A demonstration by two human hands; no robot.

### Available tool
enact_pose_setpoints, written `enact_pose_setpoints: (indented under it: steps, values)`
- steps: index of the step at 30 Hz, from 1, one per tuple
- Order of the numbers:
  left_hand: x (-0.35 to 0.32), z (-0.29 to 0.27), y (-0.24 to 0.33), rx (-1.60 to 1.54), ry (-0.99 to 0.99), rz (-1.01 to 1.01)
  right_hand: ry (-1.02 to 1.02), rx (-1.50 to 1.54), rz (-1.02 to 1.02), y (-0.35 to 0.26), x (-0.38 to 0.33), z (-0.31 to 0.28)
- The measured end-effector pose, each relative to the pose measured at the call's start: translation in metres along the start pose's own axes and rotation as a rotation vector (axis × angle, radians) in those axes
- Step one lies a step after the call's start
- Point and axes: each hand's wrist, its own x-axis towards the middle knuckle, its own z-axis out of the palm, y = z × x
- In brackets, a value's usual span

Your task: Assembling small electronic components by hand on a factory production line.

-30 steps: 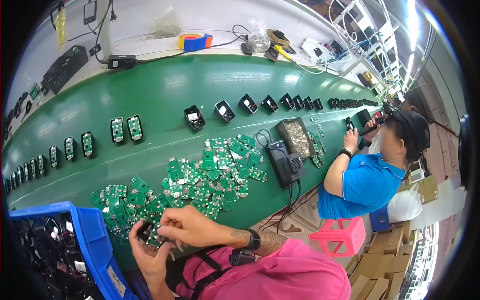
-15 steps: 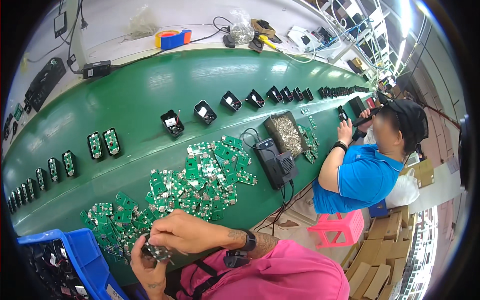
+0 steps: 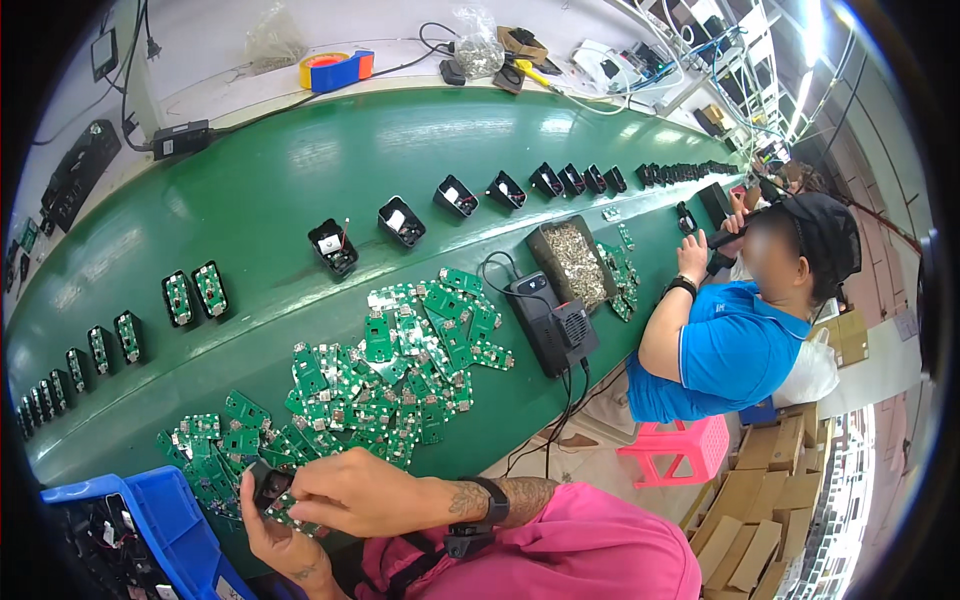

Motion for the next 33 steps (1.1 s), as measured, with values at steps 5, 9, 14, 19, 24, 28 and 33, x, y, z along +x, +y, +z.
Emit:
enact_pose_setpoints:
  steps: [5, 9, 14, 19, 24, 28, 33]
  values:
    - [0.002, -0.002, 0.002, 0.067, -0.038, -0.08, -0.01, -0.194, -0.119, -0.003, -0.004, 0.005]
    - [0.0, -0.004, -0.009, 0.119, -0.014, 0.036, -0.02, -0.22, -0.04, -0.006, -0.015, 0.017]
    - [-0.002, -0.004, -0.007, 0.125, -0.051, -0.024, 0.004, -0.01, 0.069, -0.006, -0.016, 0.009]
    - [-0.005, 0.009, 0.012, 0.097, 0.008, -0.033, -0.007, -0.049, 0.073, -0.006, -0.01, 0.006]
    - [-0.003, 0.008, 0.01, 0.114, -0.076, 0.053, -0.015, -0.128, 0.089, -0.004, -0.008, 0.0]
    - [-0.004, 0.004, 0.013, 0.158, -0.119, -0.005, 0.023, -0.16, 0.077, 0.002, -0.009, 0.004]
    - [-0.004, 0.005, 0.011, 0.037, -0.087, -0.032, 0.051, -0.175, 0.072, 0.004, -0.01, 0.007]
